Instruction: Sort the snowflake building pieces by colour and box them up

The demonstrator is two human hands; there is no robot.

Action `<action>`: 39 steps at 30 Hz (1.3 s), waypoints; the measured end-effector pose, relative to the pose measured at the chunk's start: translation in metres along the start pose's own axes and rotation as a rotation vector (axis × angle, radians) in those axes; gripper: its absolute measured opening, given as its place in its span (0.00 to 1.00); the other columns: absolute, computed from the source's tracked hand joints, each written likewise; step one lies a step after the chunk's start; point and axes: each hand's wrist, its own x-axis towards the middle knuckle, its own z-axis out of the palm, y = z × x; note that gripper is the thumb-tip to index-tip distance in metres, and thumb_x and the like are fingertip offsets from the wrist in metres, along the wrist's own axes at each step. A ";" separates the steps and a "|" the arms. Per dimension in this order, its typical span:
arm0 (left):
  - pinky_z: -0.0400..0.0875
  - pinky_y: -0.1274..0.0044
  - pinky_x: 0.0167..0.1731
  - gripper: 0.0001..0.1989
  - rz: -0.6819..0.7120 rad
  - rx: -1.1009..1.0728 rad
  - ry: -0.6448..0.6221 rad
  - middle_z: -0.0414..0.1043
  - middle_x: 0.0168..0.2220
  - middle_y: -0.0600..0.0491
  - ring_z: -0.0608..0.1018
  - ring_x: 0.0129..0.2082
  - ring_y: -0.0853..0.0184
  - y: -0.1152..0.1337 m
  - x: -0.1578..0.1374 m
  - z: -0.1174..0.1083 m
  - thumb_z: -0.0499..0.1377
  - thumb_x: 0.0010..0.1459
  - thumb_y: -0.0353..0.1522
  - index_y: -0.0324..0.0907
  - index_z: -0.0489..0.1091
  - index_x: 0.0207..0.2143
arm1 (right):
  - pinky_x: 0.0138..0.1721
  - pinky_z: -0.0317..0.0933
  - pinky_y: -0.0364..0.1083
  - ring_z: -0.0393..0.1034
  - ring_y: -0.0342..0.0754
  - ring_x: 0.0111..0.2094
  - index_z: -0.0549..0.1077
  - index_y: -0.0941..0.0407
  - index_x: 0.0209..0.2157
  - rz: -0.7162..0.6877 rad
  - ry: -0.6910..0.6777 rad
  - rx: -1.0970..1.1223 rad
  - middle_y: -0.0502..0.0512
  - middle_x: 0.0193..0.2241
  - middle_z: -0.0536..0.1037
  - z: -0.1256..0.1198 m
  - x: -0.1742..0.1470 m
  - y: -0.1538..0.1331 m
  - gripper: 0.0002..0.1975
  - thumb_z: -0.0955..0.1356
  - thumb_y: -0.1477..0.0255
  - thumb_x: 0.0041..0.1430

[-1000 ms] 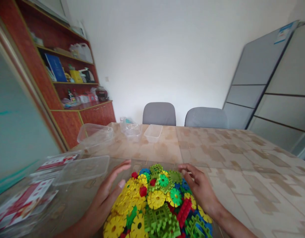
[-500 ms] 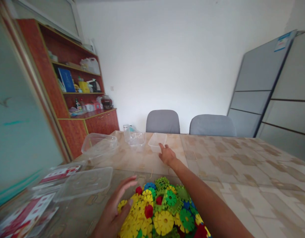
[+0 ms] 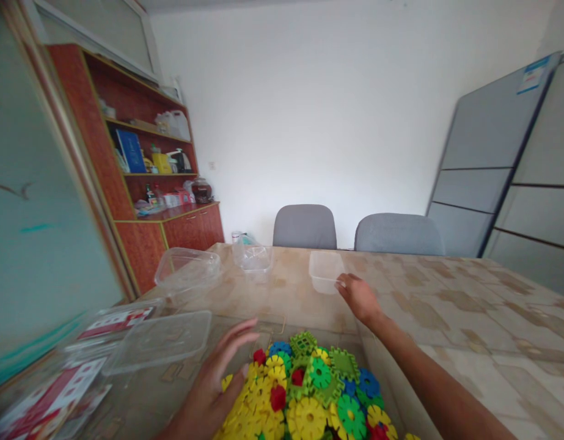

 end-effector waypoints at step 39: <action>0.68 0.67 0.42 0.05 0.058 0.846 0.010 0.69 0.41 0.44 0.72 0.43 0.58 -0.050 0.181 -0.094 0.53 0.64 0.28 0.35 0.66 0.40 | 0.37 0.69 0.48 0.74 0.49 0.36 0.73 0.55 0.40 -0.174 0.146 0.220 0.59 0.41 0.77 -0.010 -0.046 -0.003 0.13 0.58 0.70 0.63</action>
